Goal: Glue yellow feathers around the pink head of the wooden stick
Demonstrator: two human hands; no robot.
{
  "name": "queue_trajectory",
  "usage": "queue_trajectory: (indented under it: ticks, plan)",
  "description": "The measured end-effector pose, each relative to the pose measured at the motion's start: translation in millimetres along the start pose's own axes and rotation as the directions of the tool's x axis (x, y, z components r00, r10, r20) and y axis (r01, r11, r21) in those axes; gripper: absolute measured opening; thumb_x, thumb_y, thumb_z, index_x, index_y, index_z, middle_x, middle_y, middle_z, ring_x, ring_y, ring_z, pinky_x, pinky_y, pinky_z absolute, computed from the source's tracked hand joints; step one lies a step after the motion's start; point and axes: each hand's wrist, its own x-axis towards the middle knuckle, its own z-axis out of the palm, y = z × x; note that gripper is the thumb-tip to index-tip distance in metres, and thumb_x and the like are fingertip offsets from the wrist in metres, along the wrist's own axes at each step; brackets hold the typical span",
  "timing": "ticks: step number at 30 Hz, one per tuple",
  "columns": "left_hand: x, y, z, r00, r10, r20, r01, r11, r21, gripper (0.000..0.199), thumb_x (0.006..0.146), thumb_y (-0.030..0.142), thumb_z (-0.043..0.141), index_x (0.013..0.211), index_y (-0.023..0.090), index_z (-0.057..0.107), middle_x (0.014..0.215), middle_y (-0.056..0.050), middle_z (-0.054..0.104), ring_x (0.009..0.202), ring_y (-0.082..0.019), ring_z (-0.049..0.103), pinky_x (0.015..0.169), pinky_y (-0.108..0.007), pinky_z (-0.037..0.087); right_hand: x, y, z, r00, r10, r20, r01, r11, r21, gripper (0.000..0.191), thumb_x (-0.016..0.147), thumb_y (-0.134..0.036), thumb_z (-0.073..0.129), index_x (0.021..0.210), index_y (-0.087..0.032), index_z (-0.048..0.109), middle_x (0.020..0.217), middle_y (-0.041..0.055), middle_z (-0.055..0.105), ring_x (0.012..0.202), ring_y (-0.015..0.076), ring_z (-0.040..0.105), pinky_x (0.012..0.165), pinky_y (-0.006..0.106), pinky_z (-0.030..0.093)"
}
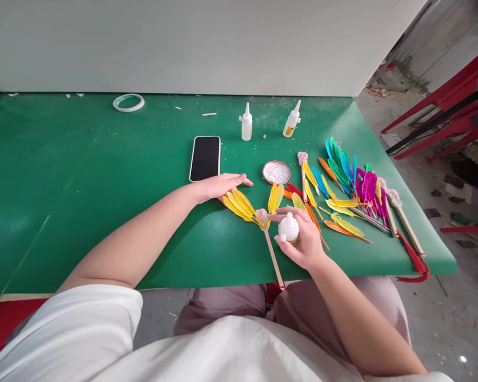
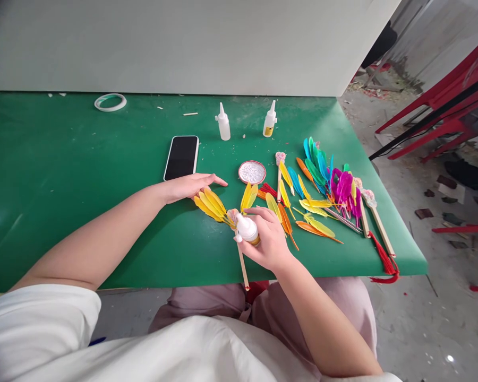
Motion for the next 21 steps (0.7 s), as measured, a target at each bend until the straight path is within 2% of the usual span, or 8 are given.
queue_trajectory:
  ticks: [3,6,10,12,14,17,21]
  plan:
    - [0,-1,-0.7,0.999,0.031,0.04,-0.033,0.998,0.058,0.056,0.072,0.058,0.057,0.116,0.025,0.053,0.086,-0.004,0.066,0.071,-0.016,0.062,0.06,-0.023,0.048,-3,4,-5,0.974,0.184,-0.133,-0.172,0.98,0.097,0.02,0.075,-0.026,0.055,0.094,-0.02,0.056,0.092,0.0078,0.064,0.085,0.0211,0.061,0.074,0.035,0.049]
    - [1,-1,-0.8,0.996,0.06,0.07,-0.067,0.992,0.103,0.062,0.065,0.046,0.068,0.12,0.024,0.049,0.082,-0.003,0.067,0.07,-0.017,0.063,0.063,-0.026,0.05,-4,8,-10,0.895,0.389,-0.22,-0.352,0.917,0.187,0.013,0.077,-0.025,0.055,0.088,-0.021,0.051,0.083,0.0039,0.066,0.069,0.0162,0.061,0.063,0.03,0.048]
    - [2,-2,0.3,0.994,0.104,0.023,-0.107,0.982,0.157,0.06,0.065,0.036,0.07,0.12,0.024,0.049,0.083,-0.003,0.067,0.077,-0.019,0.064,0.064,-0.025,0.051,-3,18,-23,0.817,0.461,-0.347,-0.41,0.887,0.213,0.021,0.071,-0.026,0.061,0.084,-0.021,0.046,0.077,0.0011,0.062,0.072,0.0157,0.06,0.066,0.03,0.047]
    - [2,-2,0.8,0.995,0.103,0.019,-0.105,0.979,0.176,0.058,0.066,0.034,0.069,0.12,0.024,0.049,0.084,-0.003,0.067,0.077,-0.019,0.064,0.064,-0.025,0.051,-6,25,-34,0.767,0.515,-0.382,-0.49,0.855,0.17,0.023,0.068,-0.027,0.063,0.081,-0.021,0.045,0.076,0.0002,0.06,0.072,0.0154,0.059,0.065,0.029,0.046]
    - [1,-1,0.9,0.995,0.098,0.02,-0.1,0.977,0.188,0.056,0.067,0.034,0.068,0.119,0.024,0.049,0.084,-0.003,0.068,0.076,-0.018,0.064,0.063,-0.024,0.05,-12,31,-47,0.731,0.578,-0.362,-0.59,0.802,0.09,0.024,0.067,-0.03,0.063,0.08,-0.021,0.046,0.075,-0.0004,0.059,0.069,0.0147,0.057,0.063,0.028,0.045]
    - [2,-1,0.7,0.995,0.091,0.032,-0.096,0.978,0.187,0.055,0.068,0.035,0.067,0.119,0.025,0.049,0.085,-0.002,0.068,0.076,-0.018,0.064,0.062,-0.024,0.05,-26,33,-65,0.7,0.649,-0.298,-0.696,0.714,-0.081,0.026,0.066,-0.038,0.064,0.079,-0.021,0.048,0.07,-0.002,0.057,0.062,0.0135,0.053,0.057,0.027,0.041]
    - [2,-1,0.9,0.996,0.082,0.042,-0.088,0.982,0.169,0.058,0.067,0.037,0.068,0.12,0.024,0.047,0.084,-0.002,0.068,0.077,-0.018,0.064,0.063,-0.024,0.051,-42,25,-74,0.692,0.705,-0.157,-0.716,0.643,-0.27,0.028,0.066,-0.044,0.062,0.08,-0.022,0.05,0.066,-0.0018,0.057,0.055,0.0126,0.049,0.049,0.024,0.036]
